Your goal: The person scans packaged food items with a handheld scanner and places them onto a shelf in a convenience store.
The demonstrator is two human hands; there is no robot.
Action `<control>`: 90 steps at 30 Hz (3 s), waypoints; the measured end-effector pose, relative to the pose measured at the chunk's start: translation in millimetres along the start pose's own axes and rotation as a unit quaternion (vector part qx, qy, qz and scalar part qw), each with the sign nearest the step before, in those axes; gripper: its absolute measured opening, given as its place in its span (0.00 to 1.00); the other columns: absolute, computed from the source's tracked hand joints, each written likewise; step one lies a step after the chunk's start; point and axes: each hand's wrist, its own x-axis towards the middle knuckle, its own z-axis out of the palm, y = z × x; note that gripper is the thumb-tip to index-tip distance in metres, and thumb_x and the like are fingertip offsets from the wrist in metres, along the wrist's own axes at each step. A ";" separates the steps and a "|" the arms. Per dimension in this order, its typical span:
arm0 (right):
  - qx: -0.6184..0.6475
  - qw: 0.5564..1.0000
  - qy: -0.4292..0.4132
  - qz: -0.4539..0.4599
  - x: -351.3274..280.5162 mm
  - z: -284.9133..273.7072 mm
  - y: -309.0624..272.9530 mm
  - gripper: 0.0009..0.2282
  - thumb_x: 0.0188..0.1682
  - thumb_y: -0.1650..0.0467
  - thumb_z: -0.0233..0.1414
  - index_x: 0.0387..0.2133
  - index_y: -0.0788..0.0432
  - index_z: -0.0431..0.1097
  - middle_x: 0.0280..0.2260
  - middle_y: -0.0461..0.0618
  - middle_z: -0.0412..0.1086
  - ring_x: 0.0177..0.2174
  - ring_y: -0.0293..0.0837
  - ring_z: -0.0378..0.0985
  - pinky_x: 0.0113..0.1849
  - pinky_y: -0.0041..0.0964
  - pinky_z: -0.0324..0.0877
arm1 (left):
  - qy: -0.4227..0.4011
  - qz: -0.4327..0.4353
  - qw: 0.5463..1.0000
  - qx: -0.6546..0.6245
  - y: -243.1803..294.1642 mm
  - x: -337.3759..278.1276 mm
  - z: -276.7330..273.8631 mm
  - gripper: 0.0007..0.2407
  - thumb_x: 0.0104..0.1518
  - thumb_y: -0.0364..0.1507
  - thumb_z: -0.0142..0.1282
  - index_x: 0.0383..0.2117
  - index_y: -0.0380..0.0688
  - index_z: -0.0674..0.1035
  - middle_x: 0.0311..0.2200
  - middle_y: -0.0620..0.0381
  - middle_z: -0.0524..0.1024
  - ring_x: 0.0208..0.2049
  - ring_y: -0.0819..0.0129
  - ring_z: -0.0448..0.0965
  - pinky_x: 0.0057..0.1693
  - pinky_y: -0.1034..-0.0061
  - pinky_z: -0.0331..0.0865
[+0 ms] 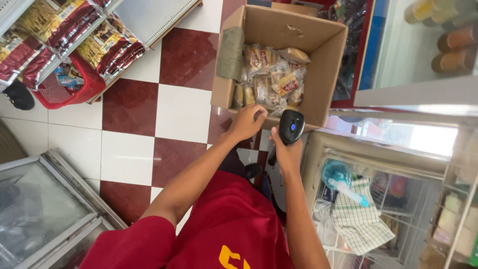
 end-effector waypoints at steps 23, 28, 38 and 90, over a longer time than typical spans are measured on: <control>0.204 0.935 -0.029 0.288 161.9 32.9 45.3 0.14 0.49 0.70 0.58 0.44 0.67 0.72 0.39 0.57 0.78 0.30 0.43 0.79 0.30 0.33 0.70 | 0.090 -0.403 0.907 0.077 -294.6 170.7 93.5 0.19 0.51 0.32 0.61 0.49 0.42 0.75 0.41 0.43 0.81 0.44 0.51 0.82 0.53 0.64 0.73; 0.193 0.931 -0.021 0.310 171.3 34.3 42.7 0.15 0.48 0.69 0.58 0.45 0.66 0.71 0.40 0.57 0.78 0.30 0.42 0.78 0.31 0.33 0.70 | 0.104 -0.389 0.912 0.079 -319.7 188.3 106.6 0.22 0.51 0.29 0.63 0.53 0.38 0.72 0.47 0.42 0.79 0.48 0.52 0.79 0.54 0.64 0.71; 0.204 0.909 -0.001 0.364 183.9 29.5 44.4 0.16 0.47 0.67 0.58 0.45 0.63 0.72 0.42 0.53 0.78 0.32 0.40 0.76 0.32 0.33 0.69 | 0.199 -0.472 0.855 -0.084 -371.8 208.8 126.7 0.17 0.49 0.27 0.68 0.44 0.33 0.77 0.40 0.47 0.81 0.41 0.61 0.81 0.49 0.70 0.74; 0.230 0.939 0.093 0.238 163.7 13.3 48.5 0.12 0.47 0.70 0.61 0.42 0.61 0.71 0.36 0.51 0.76 0.29 0.40 0.76 0.30 0.34 0.70 | -0.019 -0.430 0.826 -0.364 -168.0 128.1 77.2 0.10 0.58 0.31 0.65 0.38 0.36 0.84 0.32 0.58 0.81 0.29 0.76 0.75 0.36 0.79 0.67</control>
